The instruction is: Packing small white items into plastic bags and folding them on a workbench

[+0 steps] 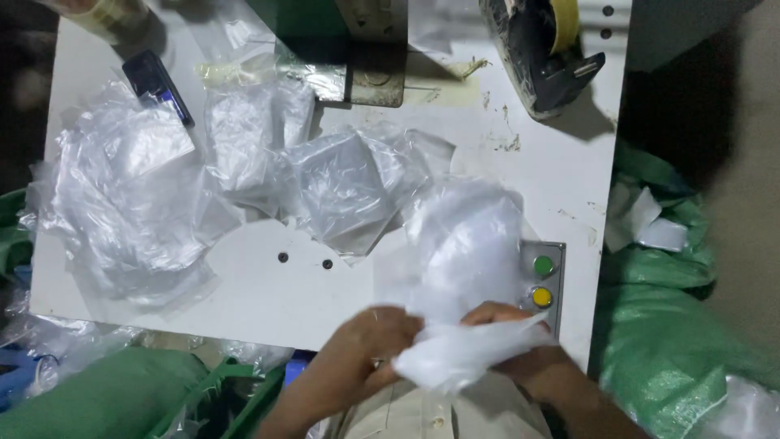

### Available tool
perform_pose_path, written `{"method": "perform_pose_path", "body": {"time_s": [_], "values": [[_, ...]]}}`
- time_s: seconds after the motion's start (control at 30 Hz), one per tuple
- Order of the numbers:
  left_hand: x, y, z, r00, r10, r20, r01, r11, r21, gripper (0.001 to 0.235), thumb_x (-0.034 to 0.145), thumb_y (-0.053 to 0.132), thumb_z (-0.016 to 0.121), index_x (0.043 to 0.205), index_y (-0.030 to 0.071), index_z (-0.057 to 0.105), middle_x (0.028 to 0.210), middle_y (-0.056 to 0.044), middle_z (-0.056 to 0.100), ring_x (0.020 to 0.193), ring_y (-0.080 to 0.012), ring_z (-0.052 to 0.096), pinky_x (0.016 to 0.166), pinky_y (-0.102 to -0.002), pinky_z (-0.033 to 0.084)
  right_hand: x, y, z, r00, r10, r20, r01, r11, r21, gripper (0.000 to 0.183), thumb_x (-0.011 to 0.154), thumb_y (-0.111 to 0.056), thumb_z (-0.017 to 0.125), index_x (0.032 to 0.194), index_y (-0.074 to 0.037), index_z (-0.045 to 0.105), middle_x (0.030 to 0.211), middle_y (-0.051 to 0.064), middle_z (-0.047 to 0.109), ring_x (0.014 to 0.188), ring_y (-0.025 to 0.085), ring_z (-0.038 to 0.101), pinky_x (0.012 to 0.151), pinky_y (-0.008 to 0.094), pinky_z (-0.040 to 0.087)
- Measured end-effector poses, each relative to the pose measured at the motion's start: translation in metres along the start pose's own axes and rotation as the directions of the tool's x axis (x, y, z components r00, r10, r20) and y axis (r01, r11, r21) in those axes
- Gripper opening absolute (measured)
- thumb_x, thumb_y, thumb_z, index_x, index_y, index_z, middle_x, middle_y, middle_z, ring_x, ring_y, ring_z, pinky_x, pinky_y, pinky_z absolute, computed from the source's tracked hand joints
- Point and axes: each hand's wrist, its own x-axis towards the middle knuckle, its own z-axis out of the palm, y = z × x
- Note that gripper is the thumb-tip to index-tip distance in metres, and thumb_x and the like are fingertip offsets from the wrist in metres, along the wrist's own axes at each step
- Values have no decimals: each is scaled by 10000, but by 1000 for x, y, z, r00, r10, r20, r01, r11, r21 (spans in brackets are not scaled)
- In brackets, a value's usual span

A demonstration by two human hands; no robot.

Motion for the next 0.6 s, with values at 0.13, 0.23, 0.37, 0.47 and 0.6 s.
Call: {"method": "perform_pose_path", "body": {"time_s": [0.13,0.23,0.37,0.47,0.6], "values": [[-31,2,4,757,-455,469,638,669,-381,376,1034,427,544,880,98,638,931,22,674,843,-103,624,750,-261,447,10,-63,37,507,818,-271,-805,562,191,863,690,46,816,1492,-131,555,1282,261,766,1137,389,733,863,494,638],[-63,-23,40,690,-686,231,672,489,-556,568,1070,378,635,619,223,326,593,90,299,544,-66,272,513,-305,178,-10,-41,27,970,-69,-233,-53,875,-480,764,787,-49,800,1463,-142,456,1381,127,688,1142,243,743,984,358,600],[-26,-3,42,842,-458,-287,376,878,-298,435,1042,259,595,634,149,489,614,28,488,544,-126,444,522,-323,322,8,-54,47,879,460,124,-258,678,-688,806,738,-581,810,1455,-301,570,1446,-42,619,1259,161,594,1014,351,455],[-16,2,43,779,-133,-612,312,930,196,207,1007,289,604,931,97,621,868,-56,663,759,-233,633,687,-385,476,14,-65,64,888,432,-159,-442,703,-556,496,809,-421,767,1265,-227,760,1126,-30,852,947,118,784,815,261,573],[-12,19,31,621,-702,-349,522,702,-484,728,813,436,726,1461,160,540,1493,-38,612,1230,-242,654,1015,-374,537,10,-34,81,865,34,-500,-177,954,-241,243,849,-210,771,1042,-65,739,899,67,782,804,172,699,719,309,579]]}}
